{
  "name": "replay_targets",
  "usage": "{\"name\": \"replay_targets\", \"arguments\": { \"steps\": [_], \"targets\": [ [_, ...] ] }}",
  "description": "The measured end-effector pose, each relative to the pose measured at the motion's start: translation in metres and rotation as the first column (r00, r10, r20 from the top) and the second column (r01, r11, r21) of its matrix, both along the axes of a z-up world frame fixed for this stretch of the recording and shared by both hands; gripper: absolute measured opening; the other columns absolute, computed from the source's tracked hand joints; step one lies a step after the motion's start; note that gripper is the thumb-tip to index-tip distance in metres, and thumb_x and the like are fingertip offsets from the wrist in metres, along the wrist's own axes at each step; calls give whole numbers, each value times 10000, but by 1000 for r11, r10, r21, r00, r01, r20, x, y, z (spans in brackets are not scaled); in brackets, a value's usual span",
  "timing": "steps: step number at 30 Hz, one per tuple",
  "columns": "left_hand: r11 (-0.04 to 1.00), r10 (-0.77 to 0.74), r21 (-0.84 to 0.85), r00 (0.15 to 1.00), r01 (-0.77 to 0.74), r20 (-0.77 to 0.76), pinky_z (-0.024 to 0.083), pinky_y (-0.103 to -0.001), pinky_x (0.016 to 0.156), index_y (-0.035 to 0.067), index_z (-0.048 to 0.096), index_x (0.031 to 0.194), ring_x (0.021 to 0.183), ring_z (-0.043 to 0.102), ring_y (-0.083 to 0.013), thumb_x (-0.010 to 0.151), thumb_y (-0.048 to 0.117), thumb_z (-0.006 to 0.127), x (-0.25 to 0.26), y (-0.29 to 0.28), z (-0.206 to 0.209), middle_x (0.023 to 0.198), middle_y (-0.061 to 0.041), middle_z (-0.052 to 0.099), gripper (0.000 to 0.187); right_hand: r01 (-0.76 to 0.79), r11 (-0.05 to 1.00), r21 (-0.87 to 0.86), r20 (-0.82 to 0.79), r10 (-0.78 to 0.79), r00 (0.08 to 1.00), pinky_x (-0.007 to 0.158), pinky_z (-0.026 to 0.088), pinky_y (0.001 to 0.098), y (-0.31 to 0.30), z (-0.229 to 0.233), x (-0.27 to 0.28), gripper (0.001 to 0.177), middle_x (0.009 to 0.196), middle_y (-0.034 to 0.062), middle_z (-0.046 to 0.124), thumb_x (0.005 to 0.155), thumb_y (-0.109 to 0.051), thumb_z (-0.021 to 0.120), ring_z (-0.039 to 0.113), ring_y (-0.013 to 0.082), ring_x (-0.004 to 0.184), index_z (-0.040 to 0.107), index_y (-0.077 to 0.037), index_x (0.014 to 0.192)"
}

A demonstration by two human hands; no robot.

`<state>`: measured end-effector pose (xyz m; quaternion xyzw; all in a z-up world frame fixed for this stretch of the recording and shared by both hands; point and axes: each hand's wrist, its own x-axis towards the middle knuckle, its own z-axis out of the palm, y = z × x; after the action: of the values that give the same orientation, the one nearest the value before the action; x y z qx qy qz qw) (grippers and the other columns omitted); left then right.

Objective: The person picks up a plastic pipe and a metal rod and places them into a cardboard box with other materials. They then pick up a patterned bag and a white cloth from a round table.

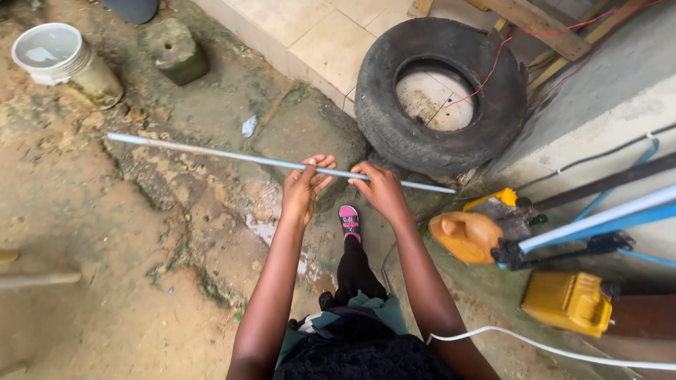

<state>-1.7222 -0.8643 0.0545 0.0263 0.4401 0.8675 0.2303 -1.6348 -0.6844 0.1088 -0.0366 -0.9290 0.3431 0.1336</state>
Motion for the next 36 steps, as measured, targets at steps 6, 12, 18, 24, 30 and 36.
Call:
{"name": "replay_targets", "arguments": {
  "steps": [6,12,18,24,30,36],
  "targets": [
    [994,34,104,999,-30,-43,592,-388,962,-32,578,1265,1112,729,-282,1055,153,540,-153,136,-8,1246,-187,729,282,-69,995,65,-173,80,982,727,539,420,114,16,-150,195,966,124,728,914,-182,768,700,318,855,718,-71,1067],
    [954,296,53,955,-295,4,600,-372,911,-16,597,1293,1069,729,-268,1058,158,542,-263,222,46,1211,-183,720,297,-100,993,-62,-133,91,987,747,567,392,205,63,-262,220,1008,99,748,923,-163,735,748,275,907,701,-77,1122],
    [929,363,79,932,-363,13,610,-381,929,-55,595,1277,1104,737,-278,1069,156,529,-345,245,73,1217,-189,732,303,-92,989,119,-130,108,986,782,539,429,212,121,-346,234,1021,107,729,908,-155,735,702,317,910,695,-79,1127],
    [917,395,49,918,-397,35,588,-361,896,29,494,1386,1109,721,-261,1051,143,493,-429,253,105,1261,-163,704,353,-134,971,197,-235,179,955,859,508,443,219,124,-444,211,1029,96,715,918,-105,708,652,330,973,690,-89,1127],
    [943,308,100,947,-316,91,587,-394,936,-43,504,1365,1143,716,-281,1071,134,482,-560,262,96,1245,-181,707,343,-91,983,156,-198,122,973,847,508,449,219,125,-569,256,1035,107,685,920,-49,680,641,333,981,674,-74,1175],
    [960,253,114,966,-257,49,565,-370,999,-14,512,1363,1187,691,-268,1078,172,443,-680,251,155,1266,-176,694,348,-73,987,144,-228,105,968,831,522,441,198,171,-695,327,1018,115,661,889,6,659,636,331,981,671,-81,1204]
  ]
}}
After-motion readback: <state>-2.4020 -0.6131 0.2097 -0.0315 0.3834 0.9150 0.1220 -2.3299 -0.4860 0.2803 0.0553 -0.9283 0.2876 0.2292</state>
